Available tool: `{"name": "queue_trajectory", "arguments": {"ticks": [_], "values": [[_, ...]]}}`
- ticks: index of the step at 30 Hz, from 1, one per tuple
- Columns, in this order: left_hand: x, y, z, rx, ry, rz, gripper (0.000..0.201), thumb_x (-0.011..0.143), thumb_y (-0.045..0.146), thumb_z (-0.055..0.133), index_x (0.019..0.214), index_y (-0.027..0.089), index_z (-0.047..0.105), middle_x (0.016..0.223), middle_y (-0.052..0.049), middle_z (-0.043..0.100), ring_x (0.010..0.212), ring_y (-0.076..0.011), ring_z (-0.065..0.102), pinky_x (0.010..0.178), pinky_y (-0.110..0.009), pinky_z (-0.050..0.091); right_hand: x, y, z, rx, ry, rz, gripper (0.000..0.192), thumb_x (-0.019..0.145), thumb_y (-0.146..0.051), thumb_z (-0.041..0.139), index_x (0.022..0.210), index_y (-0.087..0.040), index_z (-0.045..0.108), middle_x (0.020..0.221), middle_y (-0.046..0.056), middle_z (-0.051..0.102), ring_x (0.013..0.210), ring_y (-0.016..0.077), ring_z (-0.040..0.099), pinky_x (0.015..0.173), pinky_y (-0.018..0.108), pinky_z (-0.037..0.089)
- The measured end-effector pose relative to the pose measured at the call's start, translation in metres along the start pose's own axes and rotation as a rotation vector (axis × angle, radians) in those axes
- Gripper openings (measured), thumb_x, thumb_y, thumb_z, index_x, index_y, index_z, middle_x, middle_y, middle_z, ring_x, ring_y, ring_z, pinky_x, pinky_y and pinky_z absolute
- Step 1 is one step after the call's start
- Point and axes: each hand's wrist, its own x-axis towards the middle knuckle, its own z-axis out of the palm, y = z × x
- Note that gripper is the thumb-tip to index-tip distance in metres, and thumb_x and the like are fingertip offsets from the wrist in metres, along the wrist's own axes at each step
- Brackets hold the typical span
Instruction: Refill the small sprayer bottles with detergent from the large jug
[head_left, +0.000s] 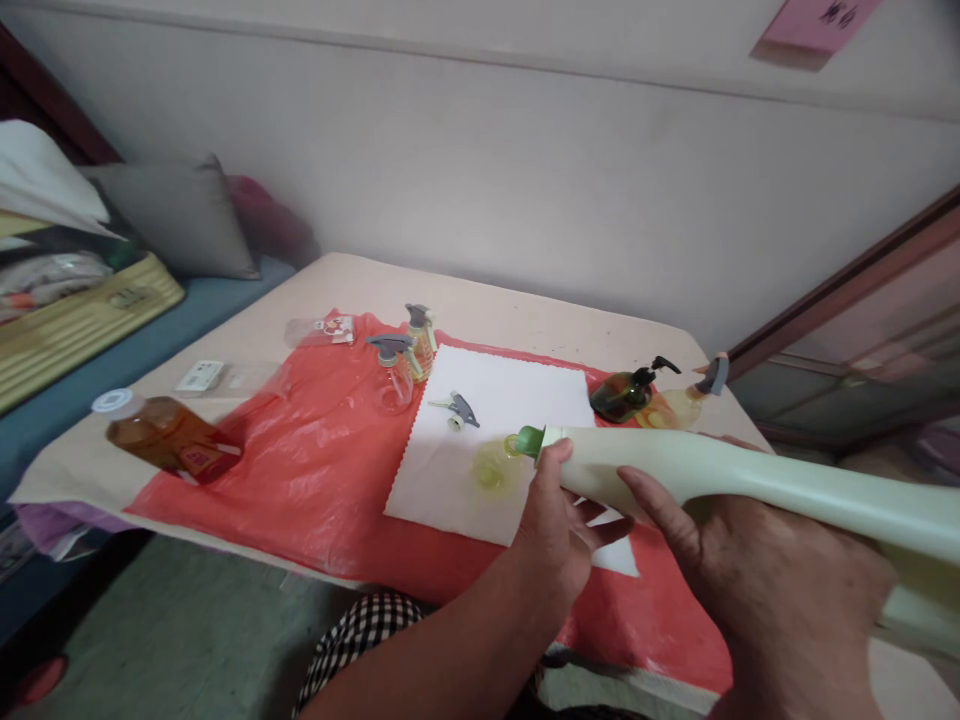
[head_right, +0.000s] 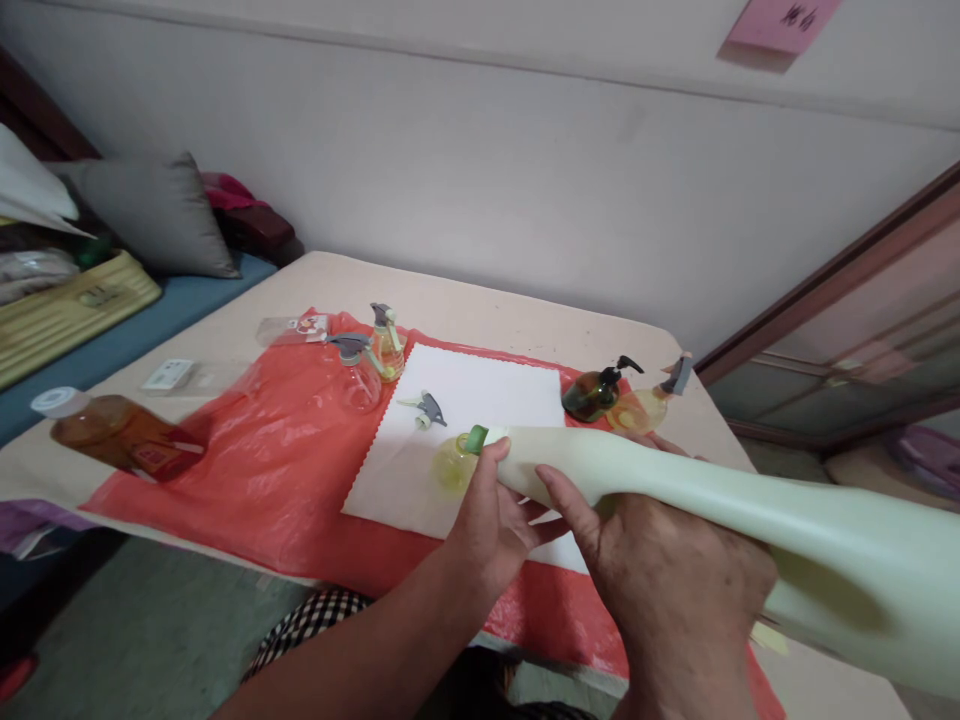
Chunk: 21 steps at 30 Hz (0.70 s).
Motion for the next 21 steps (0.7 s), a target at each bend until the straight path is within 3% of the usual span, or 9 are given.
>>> {"name": "queue_trajectory", "arguments": {"ticks": [14, 21], "values": [[0.0002, 0.0004, 0.0001, 0.022, 0.005, 0.018, 0.047, 0.085, 0.048, 0.062, 0.121, 0.017, 0.065, 0.127, -0.013, 0.067, 0.112, -0.0295, 0.063, 0.092, -0.044, 0.052, 0.001, -0.0007, -0.0025, 0.023, 0.012, -0.017, 0.075, 0.094, -0.074, 0.043, 0.112, -0.005, 0.067, 0.087, 0.019, 0.07, 0.07, 0.0263, 0.06, 0.057, 0.033, 0.017], [0.0014, -0.0008, -0.0019, 0.048, 0.006, 0.03, 0.049, 0.085, 0.05, 0.062, 0.122, 0.017, 0.064, 0.129, -0.014, 0.067, 0.114, -0.0302, 0.063, 0.094, -0.046, 0.052, -0.0018, 0.0071, 0.003, -0.021, 0.006, -0.07, 0.071, 0.092, -0.074, 0.047, 0.096, -0.008, 0.071, 0.068, 0.012, 0.065, 0.061, 0.0227, 0.056, 0.055, 0.032, 0.02]]}}
